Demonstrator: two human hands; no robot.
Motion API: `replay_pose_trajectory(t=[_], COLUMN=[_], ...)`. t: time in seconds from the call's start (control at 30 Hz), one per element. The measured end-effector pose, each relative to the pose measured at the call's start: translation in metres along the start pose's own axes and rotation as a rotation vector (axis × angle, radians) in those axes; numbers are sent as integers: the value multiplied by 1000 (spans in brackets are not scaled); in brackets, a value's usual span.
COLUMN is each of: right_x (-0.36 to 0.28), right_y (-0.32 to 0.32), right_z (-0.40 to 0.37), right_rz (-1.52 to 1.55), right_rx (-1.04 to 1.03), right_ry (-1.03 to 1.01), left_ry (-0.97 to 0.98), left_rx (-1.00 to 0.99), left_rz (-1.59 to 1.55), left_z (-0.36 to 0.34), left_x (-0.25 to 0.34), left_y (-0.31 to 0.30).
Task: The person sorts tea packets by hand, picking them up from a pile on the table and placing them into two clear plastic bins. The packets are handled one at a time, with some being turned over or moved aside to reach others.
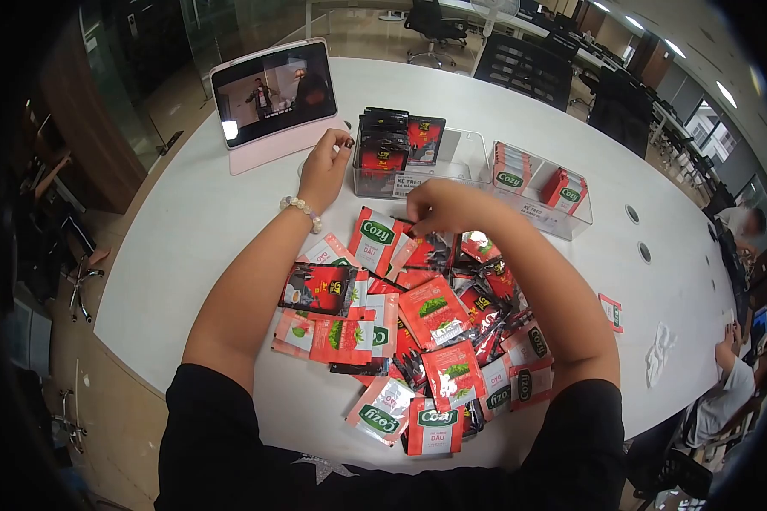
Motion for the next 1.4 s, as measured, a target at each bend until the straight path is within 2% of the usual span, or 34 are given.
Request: replay_pose_trajectory(t=[0.03, 0.1, 0.13, 0.27, 0.4, 0.47, 0.67, 0.9, 1.0, 1.1, 1.2, 1.23, 1.3, 1.33, 1.4], right_x=[4, -1, 0, 21, 58, 89, 129, 120, 103, 67, 22, 10, -8, -28, -64], right_y=[-7, -29, -41, -86, -90, -87, -59, -54, -57, -65, -56, -47, -20, -8, 15], right_z=[-6, -25, -34, -51, -19, 12, 69, 70, 51, 15, -18, -24, -26, -29, -34], right_rz=[57, -71, -72, 192, 358, 204, 431, 454, 270, 45, 110, 43, 238, 173, 47], right_rx=[75, 359, 463, 780, 802, 765, 790, 860, 937, 1147, 1050, 990, 631, 540, 341], right_ry=[-8, -68, 49, 13, -67, -34, 142, 184, 265, 166, 42, -23, -87, -175, -219], left_ry=[3, 9, 11, -8, 1, -17, -27, -28, -6, -99, -10, -5, 4, 1, -7], left_rx=[2, 6, 7, -16, -6, -11, -20, -35, -31, -76, -33, -30, -24, -26, -25], left_rz=[-1, 0, 2, 11, 8, 6, 9, 7, 15, 1, 21, 19, 18, 10, 2], left_z=[0, 0, 0, 0, 0, 0, -1, 0, 0, 0, 0, 0, 1, 1, 1], left_x=[0, 0, 1, 2, 2, 1, 4, 2, 2, 8, 4, 2, -1, -2, -4], left_y=[0, 1, 0, 0, 0, 0, -1, 2, 2, 0, 1, 2, 3, 4, 3])
Point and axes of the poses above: each hand's wrist, its own z-axis towards the middle knuckle, its own y-axis out of the palm, x = y × z, the point moved 4 cm from there along z, towards the middle knuckle, and after that the axes turned 6 degrees about -x, right-handed, at the moved point
